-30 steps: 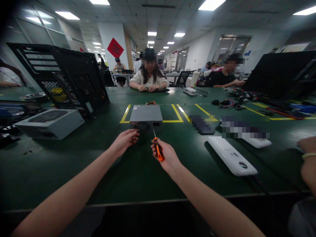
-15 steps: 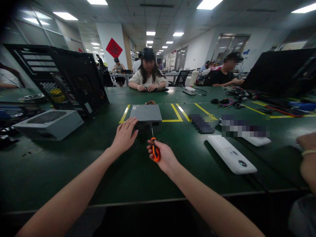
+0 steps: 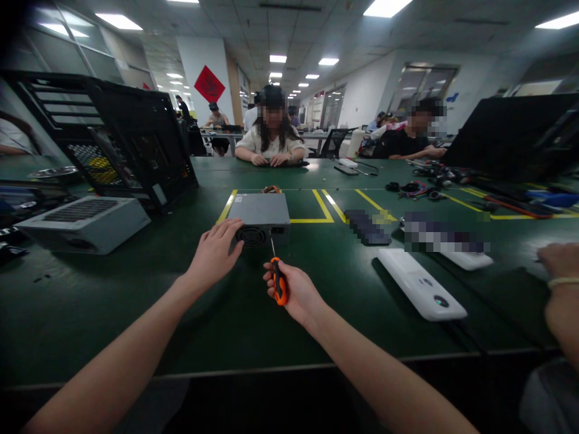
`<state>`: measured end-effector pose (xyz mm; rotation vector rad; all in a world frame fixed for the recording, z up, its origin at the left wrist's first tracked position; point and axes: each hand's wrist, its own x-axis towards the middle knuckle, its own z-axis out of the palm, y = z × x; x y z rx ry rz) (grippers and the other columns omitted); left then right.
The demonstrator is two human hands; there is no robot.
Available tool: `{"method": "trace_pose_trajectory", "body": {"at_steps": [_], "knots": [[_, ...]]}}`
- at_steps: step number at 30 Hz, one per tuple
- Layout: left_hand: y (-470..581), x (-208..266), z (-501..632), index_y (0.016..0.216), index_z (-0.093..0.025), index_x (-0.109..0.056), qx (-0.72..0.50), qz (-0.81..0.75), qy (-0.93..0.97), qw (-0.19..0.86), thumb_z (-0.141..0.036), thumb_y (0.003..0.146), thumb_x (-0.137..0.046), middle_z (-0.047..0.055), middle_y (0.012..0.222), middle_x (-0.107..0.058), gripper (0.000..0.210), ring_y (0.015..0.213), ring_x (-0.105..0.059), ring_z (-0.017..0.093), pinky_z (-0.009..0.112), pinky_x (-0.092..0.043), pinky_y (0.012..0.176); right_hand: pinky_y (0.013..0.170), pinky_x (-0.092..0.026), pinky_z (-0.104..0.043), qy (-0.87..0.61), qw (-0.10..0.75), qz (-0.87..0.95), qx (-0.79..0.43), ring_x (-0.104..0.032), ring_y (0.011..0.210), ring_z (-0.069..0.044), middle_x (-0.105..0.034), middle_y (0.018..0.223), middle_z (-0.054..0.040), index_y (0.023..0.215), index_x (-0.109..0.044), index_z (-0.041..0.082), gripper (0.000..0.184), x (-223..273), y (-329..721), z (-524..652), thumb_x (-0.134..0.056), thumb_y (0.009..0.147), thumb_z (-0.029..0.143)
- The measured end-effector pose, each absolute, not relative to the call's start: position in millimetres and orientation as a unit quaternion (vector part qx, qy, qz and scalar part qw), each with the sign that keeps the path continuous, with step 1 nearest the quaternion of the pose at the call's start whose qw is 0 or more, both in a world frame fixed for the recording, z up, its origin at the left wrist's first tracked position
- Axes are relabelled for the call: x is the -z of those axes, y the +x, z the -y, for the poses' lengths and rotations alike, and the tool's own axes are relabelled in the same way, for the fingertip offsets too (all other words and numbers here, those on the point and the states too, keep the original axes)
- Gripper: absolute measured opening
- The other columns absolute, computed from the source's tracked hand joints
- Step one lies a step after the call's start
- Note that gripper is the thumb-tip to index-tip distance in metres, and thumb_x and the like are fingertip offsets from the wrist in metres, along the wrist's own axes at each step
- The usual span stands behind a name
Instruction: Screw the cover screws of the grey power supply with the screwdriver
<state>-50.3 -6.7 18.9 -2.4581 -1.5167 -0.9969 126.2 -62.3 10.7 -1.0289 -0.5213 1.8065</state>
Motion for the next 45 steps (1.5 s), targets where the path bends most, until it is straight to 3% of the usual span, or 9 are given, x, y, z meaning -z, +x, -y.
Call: {"method": "trace_pose_trajectory", "body": {"at_steps": [5,12,19,23,26,32,37,41,45], "knots": [[-39,-16,12,0.118,-0.019,-0.047,0.369,0.467,-0.799,0.087,-0.021,0.084,-0.044,0.01,0.126,-0.049,0.034,0.122,-0.036,0.025,0.044,-0.025,0.101,0.041,-0.041,-0.012,-0.422,0.496,0.212,-0.729,-0.051,0.049,-0.005,-0.057,0.063,-0.0014,0.075,-0.054,0.013,0.005,-10,124,61,-0.057,0.078,0.015],[-25,1,13,0.098,-0.019,-0.056,0.371,0.418,-0.821,-0.116,-0.019,0.086,-0.04,0.004,0.095,-0.059,0.02,0.09,-0.054,0.016,0.031,-0.044,0.081,0.043,-0.044,-0.016,-0.403,0.477,0.191,-0.757,-0.052,0.05,-0.007,-0.058,0.066,-0.0054,0.082,-0.057,0.01,0.026,-11,121,61,-0.037,0.09,0.026],[-24,3,12,0.098,-0.019,-0.057,0.366,0.404,-0.824,-0.157,-0.019,0.086,-0.041,0.003,0.094,-0.06,0.02,0.088,-0.055,0.016,0.031,-0.044,0.08,0.038,-0.034,-0.011,-0.384,0.5,0.196,-0.751,-0.046,0.045,-0.004,-0.056,0.062,-0.0016,0.078,-0.053,0.014,0.008,-7,119,59,-0.049,0.084,0.018],[-23,3,12,0.099,-0.02,-0.057,0.354,0.4,-0.828,-0.171,-0.02,0.086,-0.041,0.003,0.094,-0.061,0.021,0.087,-0.056,0.015,0.03,-0.045,0.077,0.044,-0.043,-0.016,-0.384,0.495,0.191,-0.756,-0.05,0.048,-0.006,-0.057,0.064,-0.0032,0.08,-0.055,0.013,0.02,-8,119,60,-0.041,0.088,0.023],[-23,3,12,0.098,-0.02,-0.058,0.353,0.395,-0.829,-0.18,-0.019,0.086,-0.04,0.002,0.093,-0.061,0.022,0.087,-0.056,0.015,0.03,-0.045,0.077,0.04,-0.04,-0.014,-0.379,0.494,0.187,-0.76,-0.048,0.047,-0.006,-0.055,0.062,-0.0032,0.081,-0.056,0.012,0.026,-7,120,60,-0.037,0.09,0.027],[-24,3,12,0.098,-0.02,-0.058,0.35,0.394,-0.829,-0.187,-0.021,0.086,-0.041,0.003,0.094,-0.062,0.021,0.087,-0.057,0.015,0.03,-0.045,0.078,0.039,-0.036,-0.011,-0.38,0.512,0.188,-0.747,-0.049,0.049,-0.005,-0.056,0.064,-0.0019,0.077,-0.055,0.012,0.003,-4,121,60,-0.054,0.079,0.013],[-23,4,11,0.097,-0.02,-0.059,0.347,0.394,-0.83,-0.188,-0.02,0.086,-0.041,0.002,0.093,-0.062,0.021,0.088,-0.057,0.015,0.03,-0.044,0.079,0.047,-0.046,-0.016,-0.381,0.498,0.177,-0.758,-0.053,0.053,-0.007,-0.058,0.067,-0.0051,0.08,-0.057,0.011,0.022,-8,121,61,-0.042,0.088,0.023],[-23,4,11,0.098,-0.02,-0.059,0.343,0.395,-0.83,-0.192,-0.021,0.087,-0.039,0.003,0.094,-0.063,0.022,0.087,-0.057,0.015,0.03,-0.044,0.078,0.037,-0.036,-0.012,-0.379,0.497,0.173,-0.762,-0.048,0.047,-0.005,-0.056,0.063,-0.0037,0.082,-0.057,0.011,0.024,-9,123,61,-0.04,0.089,0.026],[-22,4,11,0.099,-0.021,-0.059,0.34,0.395,-0.83,-0.199,-0.023,0.087,-0.04,0.002,0.095,-0.063,0.022,0.087,-0.058,0.015,0.03,-0.045,0.078,0.034,-0.031,-0.01,-0.381,0.509,0.176,-0.751,-0.046,0.046,-0.004,-0.055,0.063,-0.0017,0.077,-0.055,0.012,0.006,-7,124,61,-0.05,0.081,0.014]]}}
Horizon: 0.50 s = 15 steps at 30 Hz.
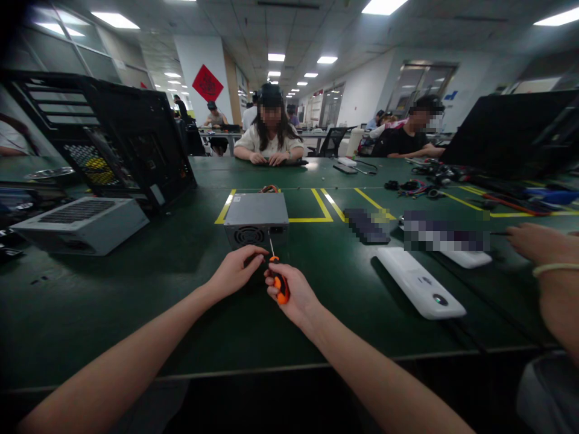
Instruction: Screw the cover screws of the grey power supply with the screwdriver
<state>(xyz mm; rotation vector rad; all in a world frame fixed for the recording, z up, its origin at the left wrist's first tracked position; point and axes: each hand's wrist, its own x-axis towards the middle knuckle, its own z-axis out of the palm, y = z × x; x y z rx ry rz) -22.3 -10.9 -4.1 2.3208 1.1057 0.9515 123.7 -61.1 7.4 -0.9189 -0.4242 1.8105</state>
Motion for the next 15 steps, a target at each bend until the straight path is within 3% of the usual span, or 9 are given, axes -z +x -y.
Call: {"method": "trace_pose_trajectory", "body": {"at_steps": [3,7,10,13,15], "knots": [[-22.2,4.4,11.3,0.099,-0.021,-0.059,-0.34,-0.393,0.831,0.2,-0.024,0.087,-0.041,0.002,0.094,-0.063,0.022,0.086,-0.058,0.015,0.029,-0.045,0.077,0.039,-0.038,-0.011,-0.386,0.508,0.178,-0.749,-0.049,0.049,-0.005,-0.056,0.064,-0.0021,0.078,-0.055,0.012,0.005,-7.5,123.2,61.7,-0.051,0.081,0.013],[-23.2,4.9,11.3,0.099,-0.021,-0.058,-0.343,-0.39,0.832,0.192,-0.021,0.087,-0.04,0.002,0.094,-0.063,0.022,0.086,-0.057,0.015,0.029,-0.045,0.076,0.046,-0.046,-0.017,-0.386,0.488,0.177,-0.762,-0.052,0.051,-0.007,-0.057,0.066,-0.0048,0.082,-0.056,0.011,0.02,-10.9,121.6,63.1,-0.041,0.088,0.022],[-24.3,4.1,10.2,0.099,-0.02,-0.058,-0.356,-0.4,0.83,0.157,-0.019,0.086,-0.039,0.003,0.092,-0.061,0.022,0.087,-0.057,0.015,0.03,-0.046,0.078,0.039,-0.04,-0.013,-0.381,0.486,0.173,-0.767,-0.049,0.048,-0.006,-0.056,0.064,-0.0044,0.083,-0.056,0.012,0.022,-12.1,121.9,63.8,-0.039,0.089,0.025],[-26.1,0.9,8.3,0.099,-0.02,-0.057,-0.393,-0.407,0.822,0.074,-0.018,0.086,-0.04,0.005,0.094,-0.058,0.022,0.091,-0.054,0.017,0.034,-0.045,0.082,0.033,-0.03,-0.01,-0.378,0.499,0.173,-0.76,-0.046,0.046,-0.005,-0.055,0.063,-0.003,0.078,-0.054,0.012,0.01,-10.3,123.1,63.6,-0.049,0.083,0.02],[-28.3,-1.6,6.4,0.102,-0.02,-0.056,-0.419,-0.41,0.81,0.012,-0.017,0.085,-0.041,0.006,0.102,-0.057,0.023,0.099,-0.051,0.019,0.037,-0.043,0.088,0.034,-0.031,-0.01,-0.378,0.508,0.174,-0.754,-0.047,0.047,-0.004,-0.055,0.064,-0.0022,0.076,-0.053,0.013,0.004,-8.7,123.7,63.2,-0.053,0.08,0.014]]}}
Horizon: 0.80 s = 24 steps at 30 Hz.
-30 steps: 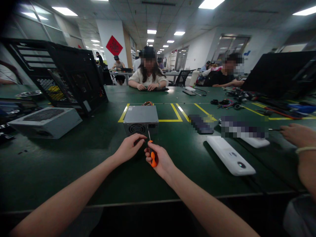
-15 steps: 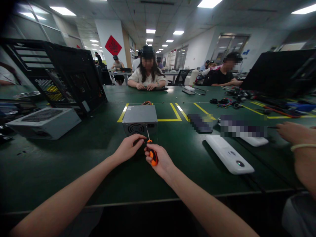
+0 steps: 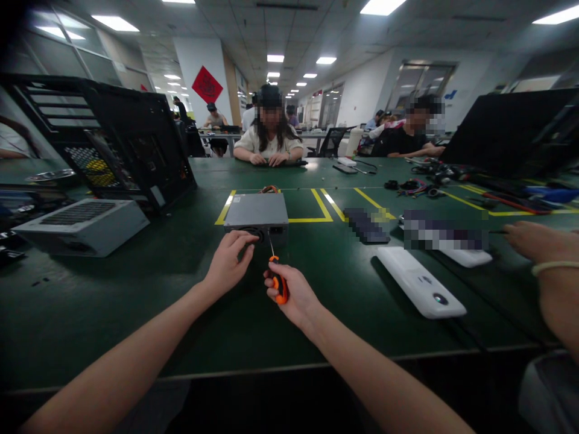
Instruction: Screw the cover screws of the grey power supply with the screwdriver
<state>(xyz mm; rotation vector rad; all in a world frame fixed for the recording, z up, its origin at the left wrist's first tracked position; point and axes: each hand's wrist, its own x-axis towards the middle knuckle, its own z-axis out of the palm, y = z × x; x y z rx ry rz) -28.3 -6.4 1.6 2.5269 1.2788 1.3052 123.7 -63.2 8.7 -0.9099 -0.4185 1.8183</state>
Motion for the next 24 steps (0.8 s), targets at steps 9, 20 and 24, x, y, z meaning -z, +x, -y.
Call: {"method": "trace_pose_trajectory", "body": {"at_steps": [9,20,24], "knots": [[-36.5,2.2,-3.9,0.123,-0.018,-0.042,-0.378,-0.445,0.808,-0.08,-0.017,0.084,-0.043,0.009,0.133,-0.042,0.039,0.128,-0.03,0.022,0.041,-0.028,0.105,0.04,-0.041,-0.014,-0.377,0.481,0.17,-0.773,-0.05,0.049,-0.007,-0.056,0.065,-0.005,0.086,-0.058,0.011,0.026,-10.3,123.5,64.0,-0.038,0.089,0.028],[-37.6,4.4,-4.3,0.117,-0.018,-0.046,-0.371,-0.443,0.813,-0.074,-0.016,0.08,-0.046,0.011,0.135,-0.038,0.037,0.13,-0.027,0.025,0.046,-0.029,0.104,0.045,-0.044,-0.014,-0.384,0.478,0.18,-0.769,-0.051,0.051,-0.006,-0.056,0.066,-0.0045,0.082,-0.059,0.009,0.022,-11.1,124.2,64.0,-0.045,0.087,0.025],[-37.6,4.6,-4.3,0.116,-0.019,-0.046,-0.376,-0.439,0.813,-0.073,-0.015,0.08,-0.046,0.011,0.134,-0.038,0.036,0.13,-0.027,0.025,0.047,-0.029,0.104,0.037,-0.037,-0.013,-0.379,0.477,0.172,-0.774,-0.047,0.046,-0.006,-0.055,0.063,-0.0039,0.087,-0.058,0.01,0.024,-13.2,123.1,64.6,-0.039,0.089,0.025]]}}
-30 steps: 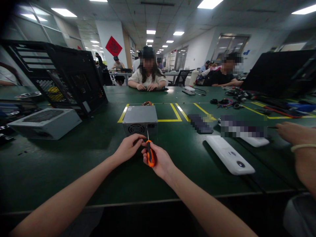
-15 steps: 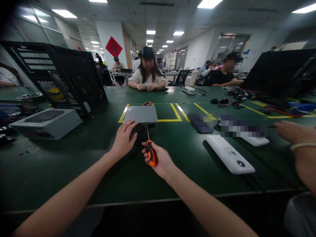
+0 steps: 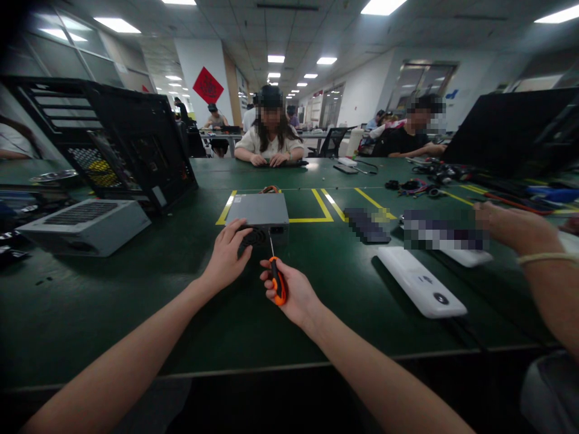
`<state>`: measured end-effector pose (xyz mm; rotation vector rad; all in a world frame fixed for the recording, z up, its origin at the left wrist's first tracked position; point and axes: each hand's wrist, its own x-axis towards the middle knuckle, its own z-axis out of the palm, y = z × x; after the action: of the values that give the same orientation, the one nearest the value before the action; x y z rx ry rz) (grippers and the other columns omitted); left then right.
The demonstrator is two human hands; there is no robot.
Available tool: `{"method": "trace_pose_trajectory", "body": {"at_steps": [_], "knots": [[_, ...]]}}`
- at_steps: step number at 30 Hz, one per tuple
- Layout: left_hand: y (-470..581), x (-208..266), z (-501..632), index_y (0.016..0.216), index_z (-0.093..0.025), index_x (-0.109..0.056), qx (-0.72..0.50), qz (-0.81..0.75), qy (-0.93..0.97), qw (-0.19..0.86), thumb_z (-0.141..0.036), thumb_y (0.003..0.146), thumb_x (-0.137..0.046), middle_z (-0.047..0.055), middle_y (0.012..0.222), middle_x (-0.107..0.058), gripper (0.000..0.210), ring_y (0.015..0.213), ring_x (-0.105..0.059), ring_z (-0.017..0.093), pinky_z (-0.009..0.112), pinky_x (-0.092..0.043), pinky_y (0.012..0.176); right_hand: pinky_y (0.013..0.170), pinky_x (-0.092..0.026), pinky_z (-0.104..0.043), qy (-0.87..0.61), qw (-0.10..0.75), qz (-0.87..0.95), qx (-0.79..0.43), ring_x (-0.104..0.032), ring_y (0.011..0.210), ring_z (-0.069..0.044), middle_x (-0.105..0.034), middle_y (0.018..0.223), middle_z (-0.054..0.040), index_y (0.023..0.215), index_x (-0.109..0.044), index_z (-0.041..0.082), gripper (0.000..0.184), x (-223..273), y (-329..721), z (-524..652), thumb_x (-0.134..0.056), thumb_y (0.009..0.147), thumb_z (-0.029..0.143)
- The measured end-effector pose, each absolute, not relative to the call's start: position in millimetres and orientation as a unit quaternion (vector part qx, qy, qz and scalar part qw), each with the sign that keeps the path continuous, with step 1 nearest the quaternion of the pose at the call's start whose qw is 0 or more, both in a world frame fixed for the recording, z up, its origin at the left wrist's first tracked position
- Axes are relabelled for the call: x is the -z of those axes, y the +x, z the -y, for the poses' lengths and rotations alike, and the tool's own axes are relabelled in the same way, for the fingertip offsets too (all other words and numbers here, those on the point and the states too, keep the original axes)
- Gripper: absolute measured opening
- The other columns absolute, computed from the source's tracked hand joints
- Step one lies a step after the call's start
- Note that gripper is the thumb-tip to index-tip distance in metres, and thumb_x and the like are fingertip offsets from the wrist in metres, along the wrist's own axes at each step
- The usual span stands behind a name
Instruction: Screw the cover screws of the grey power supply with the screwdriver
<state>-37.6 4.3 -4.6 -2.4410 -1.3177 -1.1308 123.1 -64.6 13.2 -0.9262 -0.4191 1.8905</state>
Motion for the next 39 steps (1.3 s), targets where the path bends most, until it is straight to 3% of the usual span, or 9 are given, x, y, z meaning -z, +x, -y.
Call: {"method": "trace_pose_trajectory", "body": {"at_steps": [6,10,16,19,23,29,32,35,39], "knots": [[-37.7,3.6,-3.9,0.116,-0.017,-0.047,0.367,0.44,-0.816,0.08,-0.017,0.081,-0.046,0.011,0.134,-0.038,0.035,0.13,-0.026,0.024,0.044,-0.028,0.105,0.035,-0.034,-0.012,-0.397,0.494,0.166,-0.756,-0.046,0.045,-0.005,-0.055,0.061,-0.0035,0.075,-0.053,0.012,0.019,-11.5,122.9,63.1,-0.044,0.087,0.024],[-37.4,3.7,-3.8,0.116,-0.018,-0.047,0.371,0.438,-0.815,0.075,-0.016,0.08,-0.047,0.011,0.134,-0.038,0.036,0.13,-0.027,0.025,0.045,-0.028,0.104,0.037,-0.036,-0.011,-0.403,0.509,0.176,-0.74,-0.049,0.048,-0.005,-0.056,0.063,-0.0021,0.074,-0.054,0.012,0.004,-10.5,122.4,63.8,-0.056,0.077,0.011],[-36.9,4.5,-4.3,0.115,-0.019,-0.047,0.371,0.439,-0.815,0.076,-0.014,0.079,-0.047,0.011,0.134,-0.038,0.037,0.13,-0.027,0.026,0.048,-0.029,0.103,0.049,-0.049,-0.017,-0.4,0.494,0.162,-0.755,-0.055,0.055,-0.008,-0.059,0.067,-0.0059,0.079,-0.057,0.01,0.021,-12.4,123.4,64.1,-0.041,0.088,0.021],[-37.0,4.5,-4.3,0.116,-0.019,-0.047,0.368,0.442,-0.815,0.079,-0.014,0.079,-0.047,0.011,0.135,-0.037,0.037,0.13,-0.026,0.026,0.048,-0.029,0.104,0.041,-0.043,-0.014,-0.393,0.486,0.163,-0.764,-0.051,0.05,-0.007,-0.057,0.066,-0.0056,0.085,-0.059,0.009,0.027,-12.8,123.9,64.2,-0.038,0.089,0.025],[-37.5,4.3,-4.2,0.116,-0.019,-0.047,0.365,0.441,-0.816,0.08,-0.016,0.08,-0.047,0.011,0.135,-0.037,0.036,0.13,-0.026,0.025,0.046,-0.029,0.104,0.034,-0.032,-0.01,-0.391,0.502,0.169,-0.753,-0.046,0.046,-0.004,-0.055,0.064,-0.0024,0.077,-0.056,0.012,0.01,-11.5,123.7,64.4,-0.052,0.082,0.02],[-37.5,4.0,-3.6,0.116,-0.019,-0.047,0.367,0.44,-0.816,0.077,-0.015,0.079,-0.047,0.011,0.135,-0.037,0.036,0.13,-0.026,0.025,0.046,-0.028,0.104,0.045,-0.045,-0.014,-0.393,0.487,0.173,-0.761,-0.051,0.051,-0.006,-0.056,0.065,-0.0044,0.08,-0.058,0.011,0.021,-12.7,123.7,64.9,-0.043,0.088,0.023],[-37.5,3.6,-3.0,0.115,-0.018,-0.047,0.362,0.442,-0.817,0.079,-0.016,0.08,-0.047,0.011,0.135,-0.036,0.035,0.13,-0.026,0.025,0.046,-0.028,0.105,0.042,-0.043,-0.014,-0.395,0.481,0.174,-0.763,-0.05,0.05,-0.007,-0.056,0.065,-0.0046,0.086,-0.059,0.01,0.027,-13.5,123.7,65.0,-0.037,0.09,0.026],[-37.7,3.1,-2.8,0.116,-0.017,-0.047,0.357,0.442,-0.819,0.083,-0.017,0.081,-0.046,0.011,0.136,-0.036,0.035,0.13,-0.025,0.025,0.044,-0.027,0.105,0.038,-0.037,-0.011,-0.398,0.492,0.179,-0.753,-0.048,0.049,-0.005,-0.056,0.065,-0.0035,0.081,-0.058,0.011,0.017,-12.4,124.1,64.3,-0.049,0.085,0.025],[-38.0,3.4,-3.2,0.116,-0.017,-0.047,0.354,0.443,-0.819,0.085,-0.017,0.081,-0.047,0.011,0.135,-0.036,0.035,0.13,-0.026,0.025,0.044,-0.028,0.105,0.041,-0.039,-0.011,-0.401,0.5,0.188,-0.744,-0.05,0.051,-0.005,-0.057,0.066,-0.0027,0.075,-0.056,0.011,0.006,-10.2,124.7,63.2,-0.055,0.08,0.015]]}}
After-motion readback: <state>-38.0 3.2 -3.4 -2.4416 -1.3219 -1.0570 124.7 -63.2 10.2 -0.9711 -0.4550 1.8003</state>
